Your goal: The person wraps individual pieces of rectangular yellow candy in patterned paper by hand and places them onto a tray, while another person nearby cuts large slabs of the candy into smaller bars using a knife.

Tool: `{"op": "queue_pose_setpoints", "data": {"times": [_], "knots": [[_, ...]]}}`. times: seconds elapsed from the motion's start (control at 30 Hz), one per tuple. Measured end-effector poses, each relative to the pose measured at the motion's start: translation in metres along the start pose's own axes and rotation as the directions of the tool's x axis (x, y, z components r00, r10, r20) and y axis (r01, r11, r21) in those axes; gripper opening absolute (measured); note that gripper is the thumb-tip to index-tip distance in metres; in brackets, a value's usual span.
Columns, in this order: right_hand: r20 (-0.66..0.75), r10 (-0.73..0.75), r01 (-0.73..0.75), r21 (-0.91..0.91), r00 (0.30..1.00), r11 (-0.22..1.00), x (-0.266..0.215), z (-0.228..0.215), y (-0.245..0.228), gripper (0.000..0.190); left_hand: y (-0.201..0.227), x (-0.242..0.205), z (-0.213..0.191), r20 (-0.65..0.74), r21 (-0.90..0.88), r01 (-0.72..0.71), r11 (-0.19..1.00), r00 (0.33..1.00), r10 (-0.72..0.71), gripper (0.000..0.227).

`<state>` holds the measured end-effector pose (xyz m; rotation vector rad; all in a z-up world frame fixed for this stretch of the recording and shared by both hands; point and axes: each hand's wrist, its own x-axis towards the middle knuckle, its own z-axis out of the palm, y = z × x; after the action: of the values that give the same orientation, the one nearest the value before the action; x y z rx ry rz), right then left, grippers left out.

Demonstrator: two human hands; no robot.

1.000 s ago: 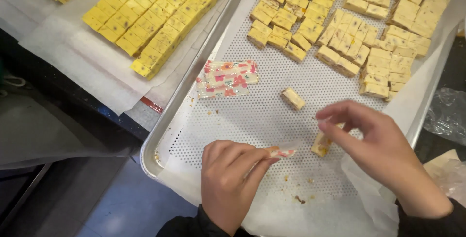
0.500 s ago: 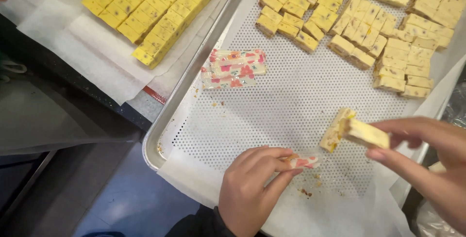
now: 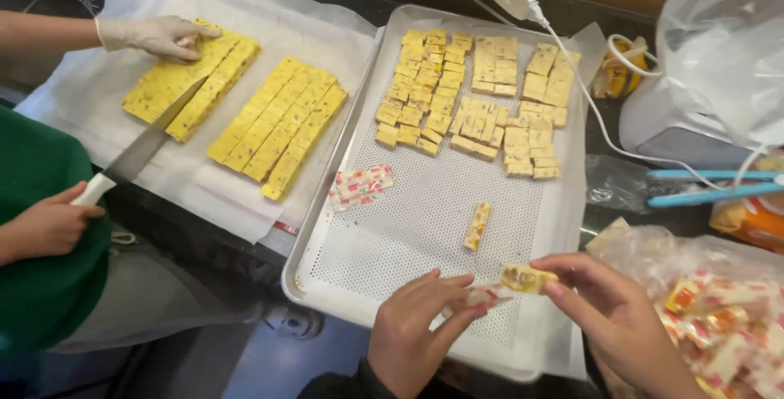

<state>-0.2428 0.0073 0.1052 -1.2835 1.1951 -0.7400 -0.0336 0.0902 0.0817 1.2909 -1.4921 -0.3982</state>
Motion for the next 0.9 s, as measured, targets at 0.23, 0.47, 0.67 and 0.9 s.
{"op": "queue_pose_setpoints", "data": {"times": [0.23, 0.47, 0.67, 0.9], "knots": [[0.094, -0.217, 0.232, -0.208, 0.972, 0.950, 0.006, -0.011, -0.053, 0.024, 0.029, 0.033, -0.022, 0.007, -0.064, 0.054, 0.997, 0.999, -0.054, 0.015], [0.196, -0.337, 0.389, -0.394, 0.921, 0.833, 0.012, 0.017, -0.125, 0.019, 0.029, 0.061, -0.043, 0.113, -0.114, 0.099, 0.988, 0.990, -0.086, 0.017], [0.132, -0.266, 0.296, -0.439, 0.955, 0.848, 0.005, 0.010, -0.119, 0.021, 0.021, 0.071, -0.048, 0.212, -0.271, 0.123, 0.955, 0.975, -0.065, 0.014], [0.121, -0.384, 0.398, -0.410, 0.915, 0.821, 0.000, 0.004, -0.108, 0.019, 0.019, 0.067, -0.038, 0.252, -0.342, 0.205, 0.917, 0.960, -0.121, 0.013]]}}
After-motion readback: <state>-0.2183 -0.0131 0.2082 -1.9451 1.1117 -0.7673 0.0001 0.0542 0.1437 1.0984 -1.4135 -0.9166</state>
